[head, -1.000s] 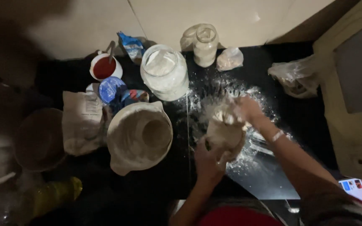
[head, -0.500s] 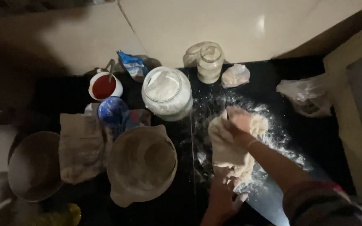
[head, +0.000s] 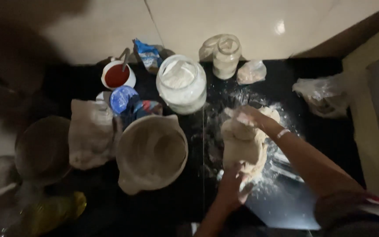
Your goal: The person is kneading a large mass of dough on a floured countertop in a kitchen.
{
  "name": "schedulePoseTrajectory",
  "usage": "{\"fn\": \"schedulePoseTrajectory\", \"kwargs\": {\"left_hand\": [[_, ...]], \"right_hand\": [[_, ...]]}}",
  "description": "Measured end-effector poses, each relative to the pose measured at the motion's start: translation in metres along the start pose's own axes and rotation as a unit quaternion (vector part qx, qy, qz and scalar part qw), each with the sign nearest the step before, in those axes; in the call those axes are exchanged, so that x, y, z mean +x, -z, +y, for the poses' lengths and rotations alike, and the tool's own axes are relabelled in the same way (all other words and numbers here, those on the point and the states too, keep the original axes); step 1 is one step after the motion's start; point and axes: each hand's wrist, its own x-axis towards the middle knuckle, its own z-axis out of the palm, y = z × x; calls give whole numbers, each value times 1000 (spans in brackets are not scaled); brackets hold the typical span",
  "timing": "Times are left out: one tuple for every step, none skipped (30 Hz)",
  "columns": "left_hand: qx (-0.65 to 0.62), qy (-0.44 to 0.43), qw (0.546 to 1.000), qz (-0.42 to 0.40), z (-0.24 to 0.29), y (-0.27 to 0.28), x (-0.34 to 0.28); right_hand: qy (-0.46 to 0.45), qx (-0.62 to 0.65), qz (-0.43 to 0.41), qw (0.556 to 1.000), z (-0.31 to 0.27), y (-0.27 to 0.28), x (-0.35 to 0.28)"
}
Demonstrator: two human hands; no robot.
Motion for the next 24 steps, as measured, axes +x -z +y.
{"fn": "schedulePoseTrajectory", "kwargs": {"left_hand": [[5,21,1000,-17,-9,-8,-6],[8,36,999,-35,-22,-16,-7],[7,32,999,-36,-18,-10,-3],[-8,32,996,-79,-13,-3,-2],[-23,32,992,-121,-9,3,1],[-26,35,991,-128,-1,7,-1],[-46,55,991,-111,6,12,-1],[-62,67,992,-88,6,17,13],[-62,63,992,-88,8,19,13],[-60,24,995,-81,9,21,13],[-58,-16,995,-74,8,24,12],[-59,-14,995,-76,7,22,8],[-50,9,995,-86,5,20,5],[-41,29,994,-93,0,17,6],[-41,29,995,-91,-2,14,10],[-12,31,994,-107,-2,14,8],[18,33,992,-124,-2,14,6],[16,39,991,-124,-2,12,1],[4,51,991,-125,-1,11,-4],[-4,55,991,-121,-7,9,2],[-1,53,992,-116,1,18,14],[-26,45,995,-87,11,29,21],[-52,36,996,-58,23,40,27],[-50,37,996,-56,18,36,26]], "right_hand": [[-124,-247,55,959,-42,-45,-5],[-239,-478,106,839,-82,-89,4],[-239,-480,109,837,-102,-116,3],[-284,-495,124,812,-120,-146,0],[-328,-509,138,784,-137,-175,-2],[-334,-503,141,784,-132,-186,-10],[-465,-523,144,700,-126,-197,-16],[-577,-538,144,597,-122,-194,-13],[-576,-539,147,597,-128,-204,-3],[-583,-589,106,550,-131,-214,10],[-586,-635,64,499,-134,-225,24],[-588,-633,63,500,-94,-209,9],[-493,-563,80,658,-53,-192,-6],[-377,-475,94,790,-13,-169,-18],[-376,-477,93,789,-29,-167,-4],[-282,-669,28,687,-43,-172,9],[-168,-820,-40,545,-57,-177,23],[-169,-818,-44,548,-59,-168,42],[-276,-763,129,570,-61,-158,61],[-365,-680,298,562,-64,-137,88],[-359,-683,297,562,-66,-124,98],[-293,-719,301,554,-66,-117,106],[-225,-750,304,542,-66,-110,113],[-223,-751,303,543,-71,-106,123]]}}
